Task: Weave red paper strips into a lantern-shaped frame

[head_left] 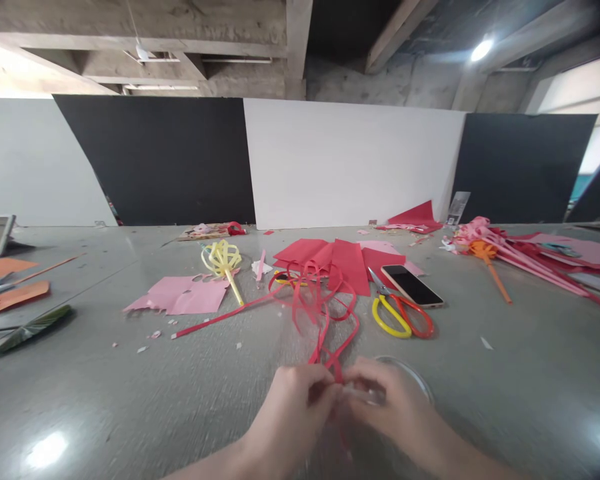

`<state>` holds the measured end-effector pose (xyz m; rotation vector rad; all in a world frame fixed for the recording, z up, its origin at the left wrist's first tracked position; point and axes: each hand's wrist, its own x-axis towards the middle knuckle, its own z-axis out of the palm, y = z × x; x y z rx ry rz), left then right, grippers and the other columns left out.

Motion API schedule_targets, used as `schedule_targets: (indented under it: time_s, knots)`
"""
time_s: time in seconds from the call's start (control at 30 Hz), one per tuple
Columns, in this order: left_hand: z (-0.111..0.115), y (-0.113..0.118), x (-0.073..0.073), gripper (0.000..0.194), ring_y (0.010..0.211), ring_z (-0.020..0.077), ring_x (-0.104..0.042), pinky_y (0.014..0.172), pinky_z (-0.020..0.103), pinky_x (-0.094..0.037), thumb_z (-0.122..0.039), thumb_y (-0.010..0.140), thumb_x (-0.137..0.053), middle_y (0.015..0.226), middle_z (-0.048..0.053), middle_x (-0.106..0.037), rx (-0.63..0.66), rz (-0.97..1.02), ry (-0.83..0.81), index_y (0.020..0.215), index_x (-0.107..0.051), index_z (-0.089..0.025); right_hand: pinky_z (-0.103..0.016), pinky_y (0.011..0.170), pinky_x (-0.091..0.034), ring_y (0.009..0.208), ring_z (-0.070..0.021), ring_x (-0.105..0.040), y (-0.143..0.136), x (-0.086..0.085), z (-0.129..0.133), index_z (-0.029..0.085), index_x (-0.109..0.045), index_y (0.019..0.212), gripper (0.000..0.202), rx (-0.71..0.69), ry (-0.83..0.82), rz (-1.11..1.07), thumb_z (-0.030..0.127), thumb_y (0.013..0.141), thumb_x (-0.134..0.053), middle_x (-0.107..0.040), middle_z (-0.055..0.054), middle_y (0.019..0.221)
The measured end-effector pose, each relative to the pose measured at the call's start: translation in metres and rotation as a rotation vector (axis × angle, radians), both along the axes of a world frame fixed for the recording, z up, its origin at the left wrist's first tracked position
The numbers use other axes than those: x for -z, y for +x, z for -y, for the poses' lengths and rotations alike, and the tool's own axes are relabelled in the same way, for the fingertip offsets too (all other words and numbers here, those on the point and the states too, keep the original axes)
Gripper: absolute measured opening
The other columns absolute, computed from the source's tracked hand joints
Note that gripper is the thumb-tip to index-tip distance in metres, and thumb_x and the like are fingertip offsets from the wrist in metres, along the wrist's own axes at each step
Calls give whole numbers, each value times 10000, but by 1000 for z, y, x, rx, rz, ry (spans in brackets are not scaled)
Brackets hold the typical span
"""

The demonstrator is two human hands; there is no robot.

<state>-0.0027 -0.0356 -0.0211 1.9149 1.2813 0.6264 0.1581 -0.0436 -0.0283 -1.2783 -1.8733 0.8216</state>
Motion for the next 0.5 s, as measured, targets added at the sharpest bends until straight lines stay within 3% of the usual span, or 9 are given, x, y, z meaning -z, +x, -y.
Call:
schedule_targets:
  time_s: [0.33,0.5]
  knots:
    - [5,0,-9,188,473,72,-371,464,187,-289,-195,741,-406,502,-37,-460,32,-39,102,577,-490,-157,-214,521,-380,575,-118,-487,-2,-7,3,208,-552,595,134,-38,103,51,114,689,-543,-519,39,588]
    - [4,3,-9,142,470,72,-372,453,182,-270,-137,677,-406,481,-44,-430,77,61,-56,538,-419,-162,-188,466,-352,512,-97,-447,-8,-8,9,195,-422,503,212,-28,239,153,28,602,-507,-461,48,533]
